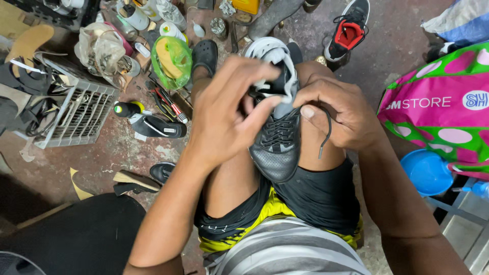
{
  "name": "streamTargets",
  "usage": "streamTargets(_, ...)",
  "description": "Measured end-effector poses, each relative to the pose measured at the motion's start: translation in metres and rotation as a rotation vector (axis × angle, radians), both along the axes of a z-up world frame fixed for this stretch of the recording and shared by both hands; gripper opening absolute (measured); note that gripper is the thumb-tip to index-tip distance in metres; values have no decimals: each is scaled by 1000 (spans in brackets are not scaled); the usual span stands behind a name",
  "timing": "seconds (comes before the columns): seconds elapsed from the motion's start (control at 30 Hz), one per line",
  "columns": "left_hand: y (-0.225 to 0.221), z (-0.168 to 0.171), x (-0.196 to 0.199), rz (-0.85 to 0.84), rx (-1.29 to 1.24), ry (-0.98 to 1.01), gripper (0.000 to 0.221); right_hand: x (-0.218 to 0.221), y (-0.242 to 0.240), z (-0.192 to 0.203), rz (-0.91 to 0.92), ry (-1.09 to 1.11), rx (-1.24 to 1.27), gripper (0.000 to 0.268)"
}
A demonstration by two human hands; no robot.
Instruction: The person laces a black athletic shoe by threading the laces through the eyelets and pulling them tight while holding the shoe on their lap.
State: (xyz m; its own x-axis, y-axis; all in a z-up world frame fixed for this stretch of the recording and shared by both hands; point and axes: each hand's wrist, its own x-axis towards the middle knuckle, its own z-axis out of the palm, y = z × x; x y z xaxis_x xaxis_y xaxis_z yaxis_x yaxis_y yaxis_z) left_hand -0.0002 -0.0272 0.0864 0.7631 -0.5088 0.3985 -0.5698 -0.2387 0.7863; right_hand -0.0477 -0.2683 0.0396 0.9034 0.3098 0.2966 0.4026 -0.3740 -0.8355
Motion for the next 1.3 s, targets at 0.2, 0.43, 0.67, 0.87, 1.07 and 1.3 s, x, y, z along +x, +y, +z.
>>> streamTargets(0.2,1,-6,-33,94,310,-280,17,0,-6,7,93,38,17,25)
streamTargets(0.43,4,-44,-31,89,35,41,12,6,-7,9,91,-18,-101,34)
streamTargets(0.67,18,-80,-30,-26,-297,624,10,9,-7,-3,94,-27,-83,19)
streamTargets(0.87,37,-91,-49,-50,-409,340,21,8,12,6,63,-57,-123,21)
streamTargets(1.07,54,-131,-50,-29,-296,736,15,9,19,-2,51,-40,-169,21)
streamTargets(1.3,36,-136,-48,-612,-1502,1124,26,-1,26,19,47,-42,-144,13)
